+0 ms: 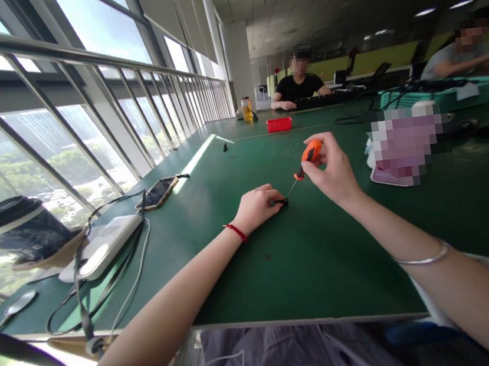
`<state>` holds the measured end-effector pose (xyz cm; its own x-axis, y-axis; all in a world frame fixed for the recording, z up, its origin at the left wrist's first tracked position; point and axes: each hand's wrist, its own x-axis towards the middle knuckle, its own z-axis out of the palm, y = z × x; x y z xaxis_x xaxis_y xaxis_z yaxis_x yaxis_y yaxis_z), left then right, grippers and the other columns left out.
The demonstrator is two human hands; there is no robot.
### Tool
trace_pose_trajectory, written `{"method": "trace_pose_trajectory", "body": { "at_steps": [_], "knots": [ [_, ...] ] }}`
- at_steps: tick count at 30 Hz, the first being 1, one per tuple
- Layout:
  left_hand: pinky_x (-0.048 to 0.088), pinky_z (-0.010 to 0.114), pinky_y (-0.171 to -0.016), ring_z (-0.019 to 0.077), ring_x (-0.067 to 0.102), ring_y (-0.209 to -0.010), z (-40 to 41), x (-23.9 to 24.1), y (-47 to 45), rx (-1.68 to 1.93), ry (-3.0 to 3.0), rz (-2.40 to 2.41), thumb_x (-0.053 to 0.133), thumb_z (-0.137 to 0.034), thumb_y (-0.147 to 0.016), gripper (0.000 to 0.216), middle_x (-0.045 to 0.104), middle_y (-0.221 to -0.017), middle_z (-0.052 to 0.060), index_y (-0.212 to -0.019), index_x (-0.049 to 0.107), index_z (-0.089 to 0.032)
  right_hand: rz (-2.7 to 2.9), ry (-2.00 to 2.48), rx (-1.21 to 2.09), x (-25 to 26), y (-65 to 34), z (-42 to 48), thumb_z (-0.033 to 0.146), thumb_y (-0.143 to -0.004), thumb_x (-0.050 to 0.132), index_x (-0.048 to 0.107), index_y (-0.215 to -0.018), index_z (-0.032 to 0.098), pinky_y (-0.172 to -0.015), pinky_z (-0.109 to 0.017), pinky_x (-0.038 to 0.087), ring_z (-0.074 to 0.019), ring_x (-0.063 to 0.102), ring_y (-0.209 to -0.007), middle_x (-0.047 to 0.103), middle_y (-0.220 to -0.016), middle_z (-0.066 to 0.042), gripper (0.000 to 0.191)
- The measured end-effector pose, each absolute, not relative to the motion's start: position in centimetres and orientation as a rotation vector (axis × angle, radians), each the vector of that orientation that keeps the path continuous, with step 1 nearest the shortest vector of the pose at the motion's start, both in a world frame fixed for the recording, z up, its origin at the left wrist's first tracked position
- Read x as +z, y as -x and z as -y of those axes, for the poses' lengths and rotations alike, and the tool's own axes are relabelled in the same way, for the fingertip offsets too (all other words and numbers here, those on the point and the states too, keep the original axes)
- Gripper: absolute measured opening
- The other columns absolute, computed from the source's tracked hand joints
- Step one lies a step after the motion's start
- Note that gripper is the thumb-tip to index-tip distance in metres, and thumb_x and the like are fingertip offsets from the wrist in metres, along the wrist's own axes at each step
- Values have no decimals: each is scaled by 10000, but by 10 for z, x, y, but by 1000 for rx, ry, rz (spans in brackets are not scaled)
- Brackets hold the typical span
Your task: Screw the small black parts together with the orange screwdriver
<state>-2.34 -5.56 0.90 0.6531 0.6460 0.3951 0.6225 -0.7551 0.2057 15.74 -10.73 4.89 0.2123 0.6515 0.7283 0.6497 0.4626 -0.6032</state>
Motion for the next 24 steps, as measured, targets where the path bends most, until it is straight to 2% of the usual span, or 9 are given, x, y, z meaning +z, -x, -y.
{"method": "trace_pose_trajectory", "body": {
  "at_steps": [3,6,10,14,18,21,24],
  "knots": [
    [396,208,-591,108,578,-706,56,10,23,684,-2800,-1083,561,-274,-774,179,631,-888,-19,-896,690,-249,1454,1258,-7,48,-157,107,392,-715,601,493,-1001,235,-554,-294,398,-162,517,-575,533,-702,20,343],
    [405,210,-598,111,585,-720,55,9,24,693,-2788,-1066,561,-273,-770,179,626,-883,-20,-898,683,-246,1423,1314,-44,50,-155,109,493,-736,580,534,-905,228,-566,-296,389,-153,483,-545,490,-626,28,318],
    [426,210,-620,114,588,-738,51,6,25,693,-2709,-1028,575,-261,-748,186,621,-877,-19,-902,676,-241,1462,1277,6,53,-155,109,437,-760,570,564,-799,217,-578,-281,378,-130,458,-538,479,-606,30,223],
    [448,210,-645,116,579,-734,46,4,26,690,-2642,-984,583,-261,-740,194,615,-858,-10,-905,679,-229,1475,1264,32,51,-157,106,343,-715,614,558,-841,217,-565,-278,379,-123,452,-534,473,-616,42,187],
    [451,212,-647,116,572,-730,44,3,27,687,-2643,-951,579,-263,-745,191,610,-857,-8,-905,680,-230,1486,1222,98,47,-157,103,316,-691,626,491,-987,235,-539,-288,390,-134,489,-523,522,-672,42,336],
    [449,212,-644,116,573,-730,45,4,27,685,-2652,-945,574,-265,-752,189,609,-864,-8,-905,680,-233,1478,1245,87,45,-157,104,363,-713,609,462,-1038,246,-516,-291,380,-149,511,-518,541,-700,31,376],
    [449,212,-652,115,576,-732,46,5,27,679,-2662,-950,570,-260,-756,191,611,-871,-7,-910,679,-232,1460,1306,37,47,-156,106,462,-749,570,487,-1022,243,-524,-292,376,-168,515,-532,499,-620,37,359]
  ]
}}
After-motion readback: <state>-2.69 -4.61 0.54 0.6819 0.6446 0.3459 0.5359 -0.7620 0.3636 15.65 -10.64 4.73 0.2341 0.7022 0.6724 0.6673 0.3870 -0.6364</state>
